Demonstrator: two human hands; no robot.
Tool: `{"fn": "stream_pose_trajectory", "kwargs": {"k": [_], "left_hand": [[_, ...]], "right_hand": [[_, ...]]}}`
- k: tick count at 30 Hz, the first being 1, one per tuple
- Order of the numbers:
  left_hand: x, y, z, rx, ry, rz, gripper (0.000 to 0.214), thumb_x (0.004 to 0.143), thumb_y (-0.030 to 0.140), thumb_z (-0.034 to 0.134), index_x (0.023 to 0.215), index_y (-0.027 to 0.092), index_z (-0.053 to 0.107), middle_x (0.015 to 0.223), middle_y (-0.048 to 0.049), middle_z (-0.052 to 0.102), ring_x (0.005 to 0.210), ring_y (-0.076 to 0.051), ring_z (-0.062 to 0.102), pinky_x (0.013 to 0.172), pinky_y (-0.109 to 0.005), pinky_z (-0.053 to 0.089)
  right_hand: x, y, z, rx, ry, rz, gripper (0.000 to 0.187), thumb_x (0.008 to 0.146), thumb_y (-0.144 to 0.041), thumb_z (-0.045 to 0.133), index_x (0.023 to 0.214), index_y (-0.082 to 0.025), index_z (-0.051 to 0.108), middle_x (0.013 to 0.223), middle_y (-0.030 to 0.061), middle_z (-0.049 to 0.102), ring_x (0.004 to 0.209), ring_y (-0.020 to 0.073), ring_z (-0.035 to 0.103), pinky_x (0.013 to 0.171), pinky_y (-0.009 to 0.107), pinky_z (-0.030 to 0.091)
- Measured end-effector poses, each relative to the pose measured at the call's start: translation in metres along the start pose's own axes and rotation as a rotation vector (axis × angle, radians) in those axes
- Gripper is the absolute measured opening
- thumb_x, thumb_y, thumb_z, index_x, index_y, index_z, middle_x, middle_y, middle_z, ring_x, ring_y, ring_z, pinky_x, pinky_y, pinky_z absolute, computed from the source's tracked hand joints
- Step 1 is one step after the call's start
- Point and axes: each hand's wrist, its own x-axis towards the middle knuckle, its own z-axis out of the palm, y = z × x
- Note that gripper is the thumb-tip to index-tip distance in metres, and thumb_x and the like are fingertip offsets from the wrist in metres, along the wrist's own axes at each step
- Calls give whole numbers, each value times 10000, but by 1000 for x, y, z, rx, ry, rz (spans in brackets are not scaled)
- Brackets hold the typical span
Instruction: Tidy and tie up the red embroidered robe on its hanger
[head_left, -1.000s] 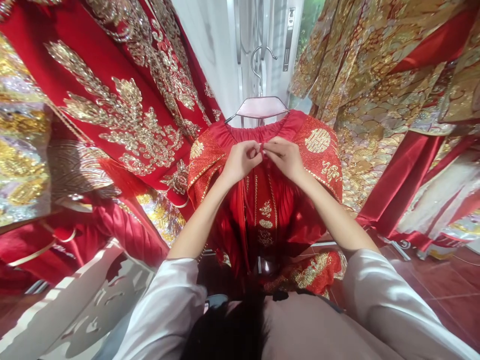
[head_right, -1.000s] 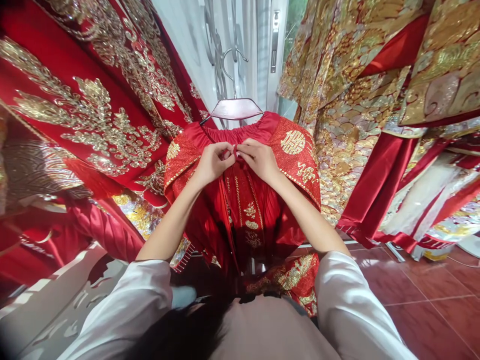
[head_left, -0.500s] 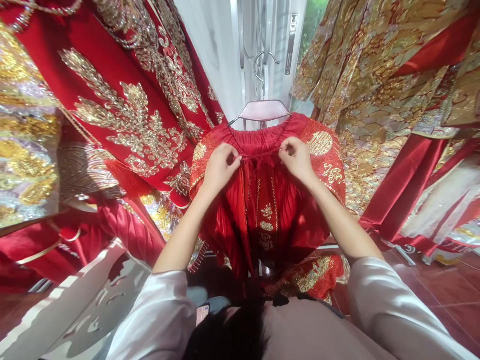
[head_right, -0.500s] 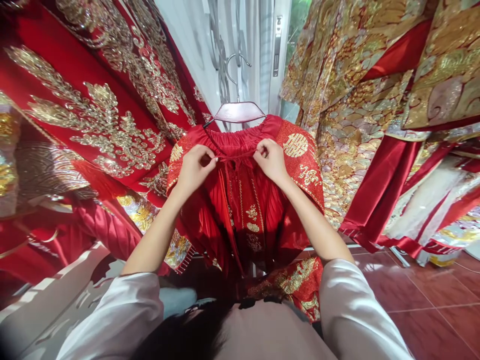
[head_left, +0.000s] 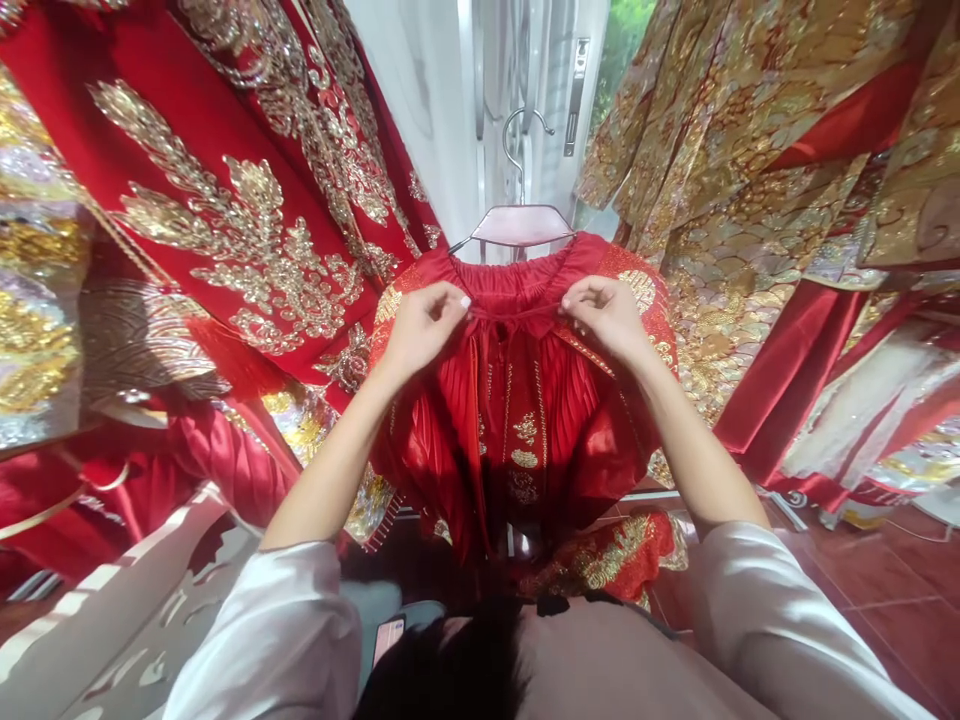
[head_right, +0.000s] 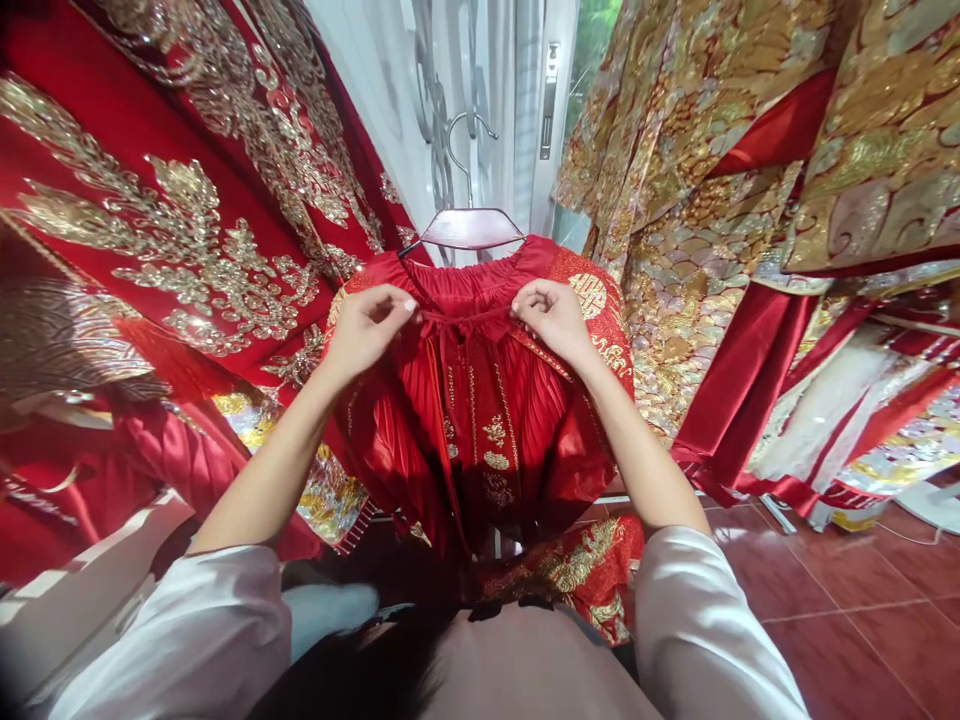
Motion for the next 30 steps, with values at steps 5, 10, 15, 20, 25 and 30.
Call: {"fn": "stream_pose_trajectory", "kwargs": {"k": [5, 10, 15, 20, 25, 30], "left_hand": [[46, -9, -35, 220, -18, 165, 251, 692, 368, 725, 864, 198, 657, 868, -56, 647, 976, -231, 556, 847, -346, 442], [67, -42, -40, 185, -64, 40, 341, 756, 401, 677, 554, 187, 505, 526, 12, 425, 645, -167, 496, 695, -303, 416], [54, -47, -11, 192, 439, 40, 432, 851, 418, 568, 509, 210, 405, 502, 13, 342, 599, -160, 452, 653, -302, 372], [45, -26, -24, 327, 255, -6, 303, 804, 471, 600, 786, 170, 636, 716, -29, 591, 775, -181, 535, 753, -290, 406], [53, -8, -60, 353, -324, -111, 371, 828, 490, 537, 819, 133, 638, 716, -23, 573, 670, -148, 487, 667, -263, 380], [57, -19, -49, 383, -144, -48, 413, 869, 421, 498, 548, 178, 409, 542, 26, 314, 561, -119, 333, 600, -260, 306]], "right_hand": [[1, 10, -44, -582, 320, -250, 330, 835, -425, 521, 1053, -187, 589, 1171, 133, 587, 1067, 263, 533, 837, 393, 447], [8, 47, -79, -593, 255, -128, 550, 880, -646, 329, 796, -171, 592, 763, 96, 606, 834, 231, 585, 791, 361, 442], [17, 80, -89, -220, 312, -14, 636, 754, -814, 349, 561, -212, 409, 565, 39, 480, 623, 180, 536, 622, 337, 441], [18, 90, -87, -5, 190, 112, 634, 743, -814, 369, 670, -212, 556, 630, 52, 599, 650, 190, 593, 630, 338, 474], [38, 60, -91, -236, 113, -73, 612, 753, -756, 452, 537, -186, 511, 622, 46, 605, 756, 199, 608, 764, 349, 482], [59, 29, -82, -420, -101, -257, 500, 795, -626, 531, 564, -182, 529, 560, 6, 499, 716, 184, 558, 763, 313, 461]]}}
